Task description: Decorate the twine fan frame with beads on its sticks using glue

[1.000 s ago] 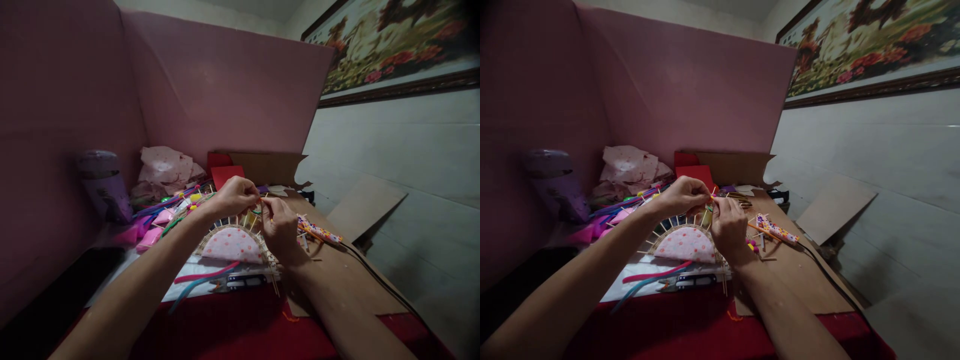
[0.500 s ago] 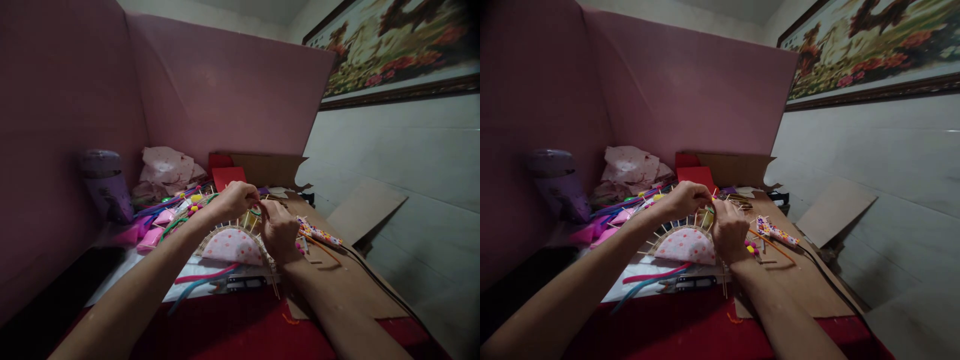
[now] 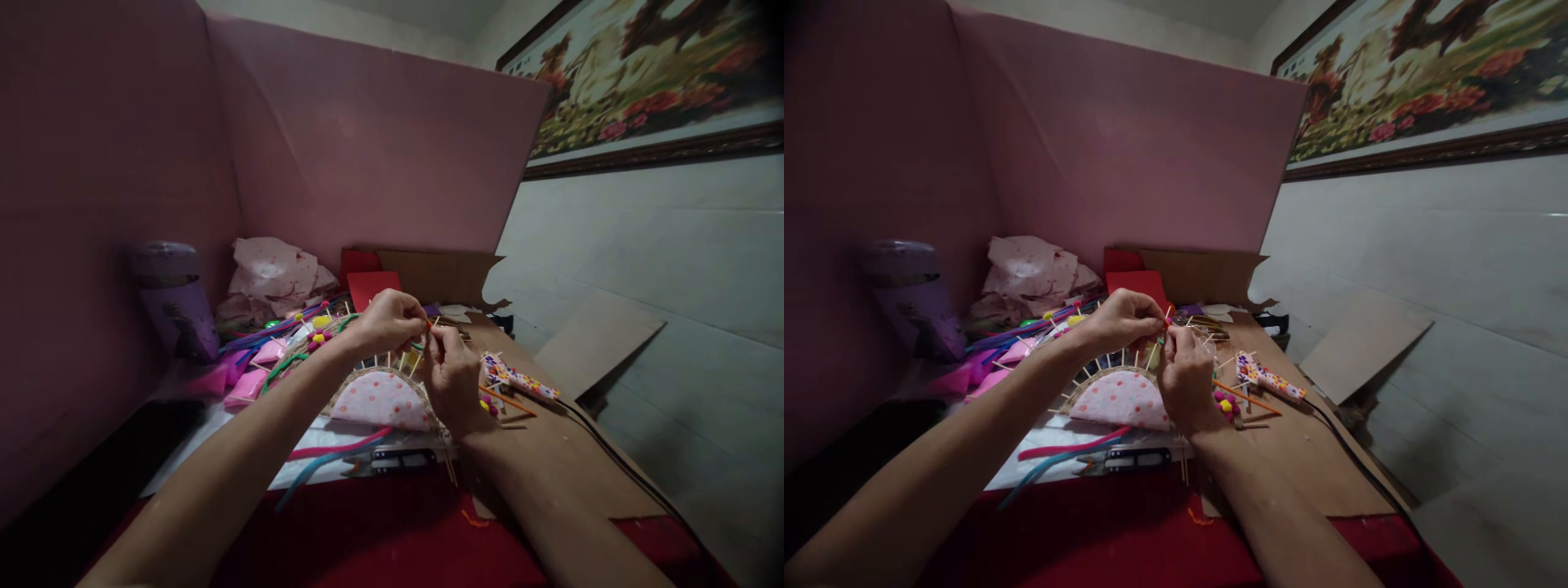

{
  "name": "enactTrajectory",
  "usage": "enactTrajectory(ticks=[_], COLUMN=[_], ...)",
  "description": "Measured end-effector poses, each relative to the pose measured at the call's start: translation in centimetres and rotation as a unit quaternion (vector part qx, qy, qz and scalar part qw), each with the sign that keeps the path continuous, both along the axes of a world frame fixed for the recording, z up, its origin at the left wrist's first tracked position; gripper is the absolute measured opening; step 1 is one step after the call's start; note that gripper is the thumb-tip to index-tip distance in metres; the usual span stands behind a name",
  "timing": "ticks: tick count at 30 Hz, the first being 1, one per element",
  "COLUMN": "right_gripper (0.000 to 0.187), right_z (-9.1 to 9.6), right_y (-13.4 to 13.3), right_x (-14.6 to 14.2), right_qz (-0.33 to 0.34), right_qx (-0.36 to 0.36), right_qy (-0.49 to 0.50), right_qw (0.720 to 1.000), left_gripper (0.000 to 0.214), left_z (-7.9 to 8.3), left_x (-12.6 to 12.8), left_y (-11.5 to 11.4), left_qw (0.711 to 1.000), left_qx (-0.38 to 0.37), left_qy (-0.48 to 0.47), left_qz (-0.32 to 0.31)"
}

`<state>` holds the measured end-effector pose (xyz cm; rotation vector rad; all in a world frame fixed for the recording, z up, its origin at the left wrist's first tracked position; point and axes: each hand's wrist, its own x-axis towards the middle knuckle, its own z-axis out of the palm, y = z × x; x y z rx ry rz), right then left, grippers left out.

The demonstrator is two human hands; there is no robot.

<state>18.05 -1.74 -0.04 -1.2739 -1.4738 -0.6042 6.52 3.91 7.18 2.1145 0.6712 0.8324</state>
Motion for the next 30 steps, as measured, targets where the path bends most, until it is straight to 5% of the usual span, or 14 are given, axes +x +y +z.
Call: enactTrajectory(ticks=[5,9,13,21,25,30], right_gripper=[0.019,0.021,0.022,0.022,0.020,0.019], right_z=[-0.3,-0.2,0.3,0.3,0.0,-0.3], right_y=[0.3,0.3,-0.3,-0.3,0.2,0.3], right_x=[0.1,0.4,0.6,1.0,0.9,0.4], right_qz=[-0.008,-0.044,-0.071,-0.075,-0.039,0.006], right_qx=[-0.008,-0.027,-0.046,-0.070,-0.043,-0.021], right_qy=[0.022,-0.027,-0.098,-0.130,-0.074,-0.039], right_qw=[1.000,0.998,0.992,0.986,0.996,0.999], left_gripper=[0.010,0.010,0.013,0.018,0.015,0.009], left_z=[-1.0,-0.9,0.0,0.4,0.1,-0.2], left_x=[0.8,0.3,-0.7,-0.8,-0.6,0.2], left_y=[0.3,0.6,-0.1,-1.0,0.0,0.4], left_qw=[0.999,0.995,0.960,0.918,0.956,0.999], left_qx=[-0.046,0.083,0.237,0.317,0.240,-0.016], left_qy=[-0.020,0.043,0.125,0.215,0.145,0.010], left_qz=[0.017,0.036,0.085,0.105,0.081,0.040])
